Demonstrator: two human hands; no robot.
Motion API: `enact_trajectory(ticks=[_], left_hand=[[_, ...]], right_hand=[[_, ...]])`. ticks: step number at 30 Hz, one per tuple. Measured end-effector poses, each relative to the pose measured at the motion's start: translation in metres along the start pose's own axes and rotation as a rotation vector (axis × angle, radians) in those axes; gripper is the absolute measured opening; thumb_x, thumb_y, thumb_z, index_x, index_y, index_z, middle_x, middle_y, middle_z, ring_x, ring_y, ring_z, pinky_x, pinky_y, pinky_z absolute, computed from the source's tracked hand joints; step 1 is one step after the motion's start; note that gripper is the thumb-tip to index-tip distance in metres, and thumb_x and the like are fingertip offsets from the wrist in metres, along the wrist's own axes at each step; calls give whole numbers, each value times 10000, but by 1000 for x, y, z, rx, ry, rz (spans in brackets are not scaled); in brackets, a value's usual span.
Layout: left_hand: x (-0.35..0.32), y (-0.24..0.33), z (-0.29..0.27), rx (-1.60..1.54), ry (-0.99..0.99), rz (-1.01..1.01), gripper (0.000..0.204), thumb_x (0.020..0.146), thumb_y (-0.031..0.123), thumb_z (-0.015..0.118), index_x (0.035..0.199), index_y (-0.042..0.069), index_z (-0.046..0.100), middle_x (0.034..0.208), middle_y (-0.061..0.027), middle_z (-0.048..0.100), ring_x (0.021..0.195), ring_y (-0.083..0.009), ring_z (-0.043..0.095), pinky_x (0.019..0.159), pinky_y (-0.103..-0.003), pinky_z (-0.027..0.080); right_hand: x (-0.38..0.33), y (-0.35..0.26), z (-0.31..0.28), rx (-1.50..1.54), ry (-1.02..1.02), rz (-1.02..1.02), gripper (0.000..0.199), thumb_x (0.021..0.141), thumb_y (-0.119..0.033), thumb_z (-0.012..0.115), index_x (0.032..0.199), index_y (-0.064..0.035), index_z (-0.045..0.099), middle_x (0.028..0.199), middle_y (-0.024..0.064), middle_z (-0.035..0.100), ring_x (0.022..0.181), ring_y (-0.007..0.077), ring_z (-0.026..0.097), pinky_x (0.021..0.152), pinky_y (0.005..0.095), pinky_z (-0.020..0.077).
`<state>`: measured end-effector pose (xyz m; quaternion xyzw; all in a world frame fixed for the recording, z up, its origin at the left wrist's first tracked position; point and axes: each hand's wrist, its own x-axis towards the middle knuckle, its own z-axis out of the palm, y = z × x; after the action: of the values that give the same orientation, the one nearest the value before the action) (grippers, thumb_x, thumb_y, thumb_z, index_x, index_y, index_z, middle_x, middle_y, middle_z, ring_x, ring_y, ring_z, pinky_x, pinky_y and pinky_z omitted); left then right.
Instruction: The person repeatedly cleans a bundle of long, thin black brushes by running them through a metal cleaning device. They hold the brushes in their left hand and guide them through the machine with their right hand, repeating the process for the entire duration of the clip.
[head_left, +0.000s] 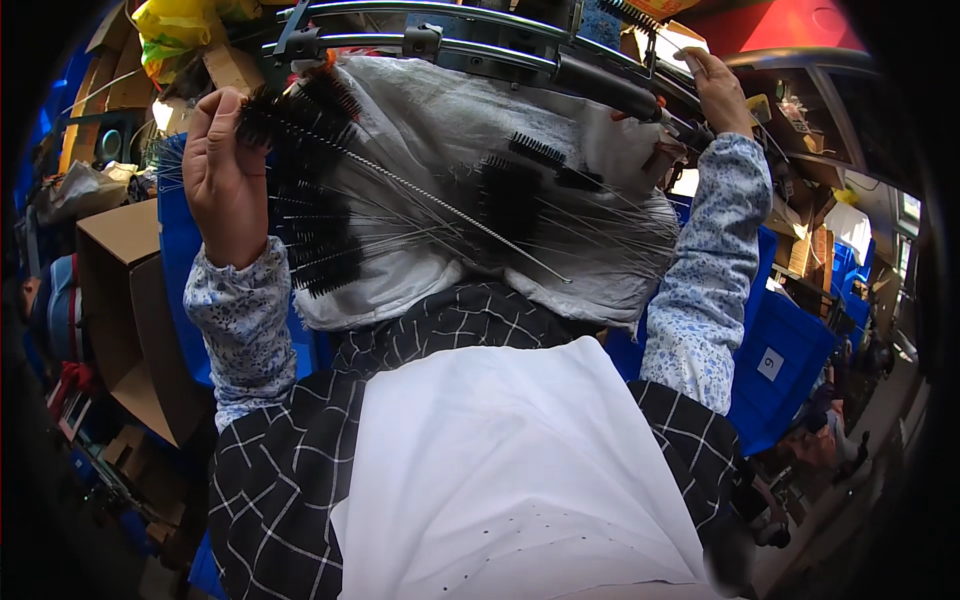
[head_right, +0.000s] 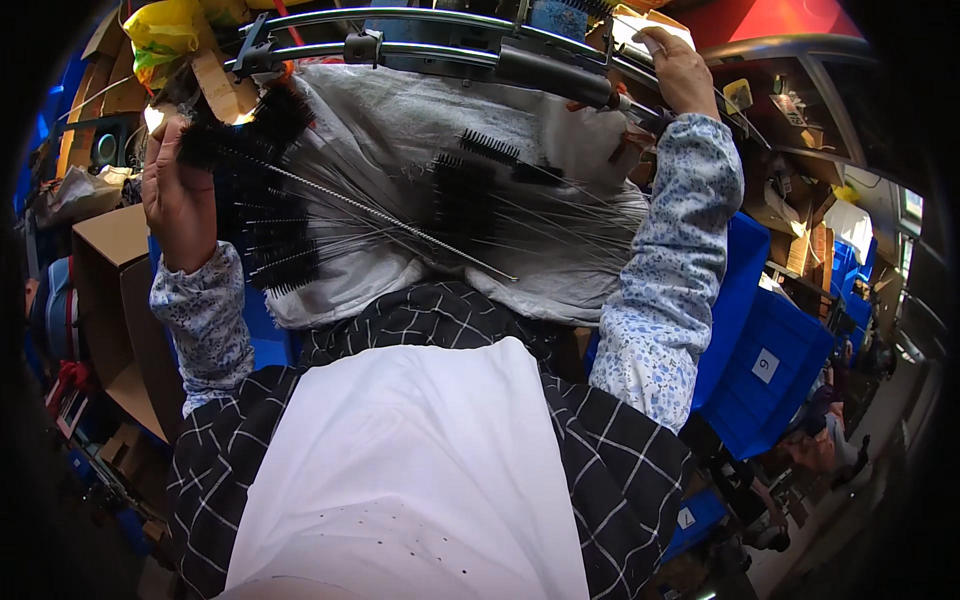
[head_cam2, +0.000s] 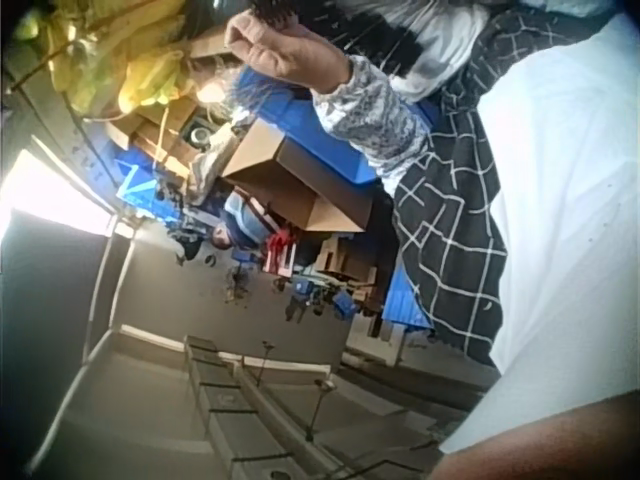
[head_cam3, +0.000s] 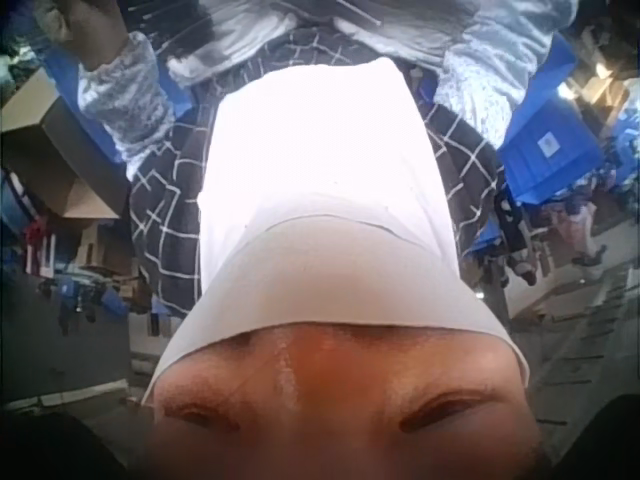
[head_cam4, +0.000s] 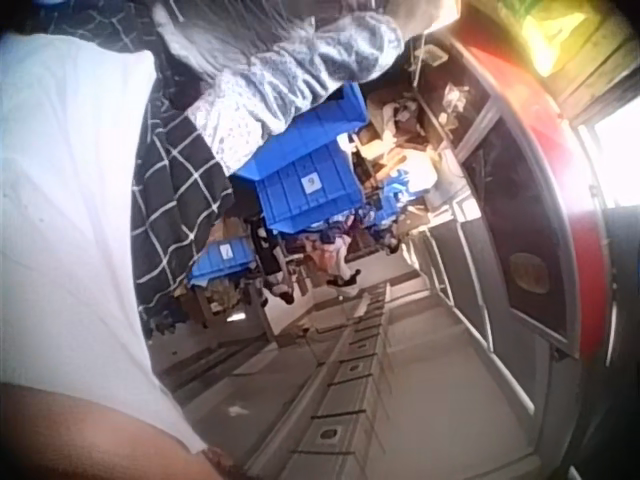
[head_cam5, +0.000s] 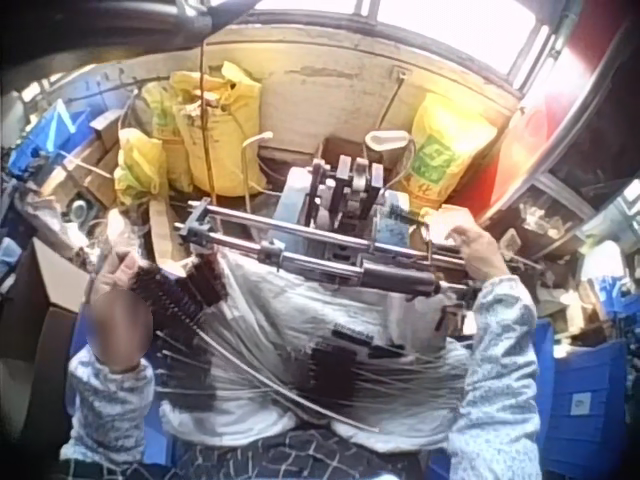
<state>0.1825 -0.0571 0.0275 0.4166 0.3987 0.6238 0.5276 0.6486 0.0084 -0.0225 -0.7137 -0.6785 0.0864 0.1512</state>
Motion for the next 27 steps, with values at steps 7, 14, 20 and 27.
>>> enact_trajectory(ticks=[7, 14, 20, 27], left_hand=[[-5, -38, 52, -74, -306, -263, 158, 875, 156, 395, 950, 21, 433, 865, -49, 525, 785, -101, 546, 697, -242, 475], [-31, -37, 43, 301, -387, -226, 212, 883, 215, 383, 957, 19, 414, 834, -49, 498, 741, -94, 509, 669, -218, 439], [-46, -30, -61, 1176, -218, -124, 206, 843, 217, 470, 918, 25, 454, 765, -55, 486, 629, -111, 449, 589, -229, 381], [-70, -42, -88, 1113, -146, -291, 155, 816, 177, 515, 848, 27, 490, 665, -22, 491, 561, -91, 408, 519, -226, 356]], right_hand=[[-102, -100, -25, 273, -500, -322, 362, 856, -235, 437, 1161, -41, 419, 1027, 113, 525, 922, 222, 507, 796, 297, 396], [-105, -183, 34, 727, -302, -210, 244, 830, -215, 461, 979, -28, 515, 741, 119, 575, 701, 253, 547, 639, 333, 431], [-7, -70, 59, -256, 426, -14, 243, 799, -249, 479, 1011, -178, 574, 810, 44, 606, 760, 238, 529, 694, 355, 413], [13, -73, 66, -313, 393, 20, 250, 792, -285, 480, 1012, -220, 577, 831, 19, 611, 809, 235, 516, 730, 380, 388]])
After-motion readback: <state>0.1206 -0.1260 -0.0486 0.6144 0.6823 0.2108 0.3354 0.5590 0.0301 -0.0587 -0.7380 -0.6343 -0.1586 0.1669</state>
